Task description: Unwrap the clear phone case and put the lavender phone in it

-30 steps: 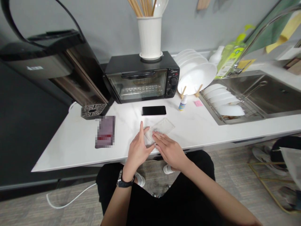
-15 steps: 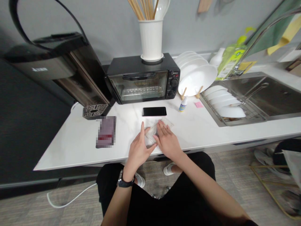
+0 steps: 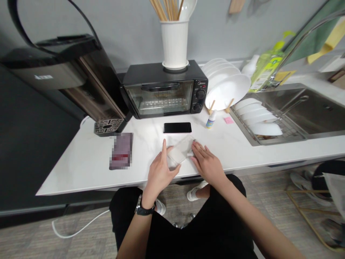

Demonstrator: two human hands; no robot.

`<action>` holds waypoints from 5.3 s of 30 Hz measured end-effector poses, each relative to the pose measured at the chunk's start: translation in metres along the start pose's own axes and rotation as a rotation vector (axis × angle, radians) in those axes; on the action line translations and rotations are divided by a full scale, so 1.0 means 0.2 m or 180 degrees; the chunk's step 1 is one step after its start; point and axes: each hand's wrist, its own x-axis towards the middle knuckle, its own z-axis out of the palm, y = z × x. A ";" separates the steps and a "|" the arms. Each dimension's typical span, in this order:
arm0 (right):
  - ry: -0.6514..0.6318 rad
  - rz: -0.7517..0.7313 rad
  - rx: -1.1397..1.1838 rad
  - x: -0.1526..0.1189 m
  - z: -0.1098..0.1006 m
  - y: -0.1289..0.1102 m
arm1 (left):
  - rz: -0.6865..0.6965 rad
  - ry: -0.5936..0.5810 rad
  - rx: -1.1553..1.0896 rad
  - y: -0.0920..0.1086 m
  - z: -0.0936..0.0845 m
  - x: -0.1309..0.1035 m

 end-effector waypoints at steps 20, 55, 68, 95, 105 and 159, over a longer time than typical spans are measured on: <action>-0.0190 -0.0370 0.0213 -0.04 -0.01 -0.02 | 0.0064 -0.0041 -0.0009 0.00 -0.01 0.00; -0.0097 -0.0196 0.0226 0.07 0.10 -0.26 | 0.0183 -0.0008 0.0023 -0.02 0.00 0.01; 0.0039 0.0067 -0.0005 0.03 -0.01 0.02 | 0.0137 -0.0041 -0.0040 0.00 0.00 0.01; 0.0039 0.0120 0.0109 0.09 0.06 -0.05 | 0.0152 0.0001 -0.0091 0.00 0.00 0.01; -0.0299 -0.0437 0.0673 -0.03 0.05 -0.25 | 0.0225 -0.0145 0.0192 -0.02 0.00 0.00; 0.0956 0.0974 0.1982 -0.07 -0.03 0.47 | 0.0220 -0.0620 0.0769 0.01 -0.14 0.14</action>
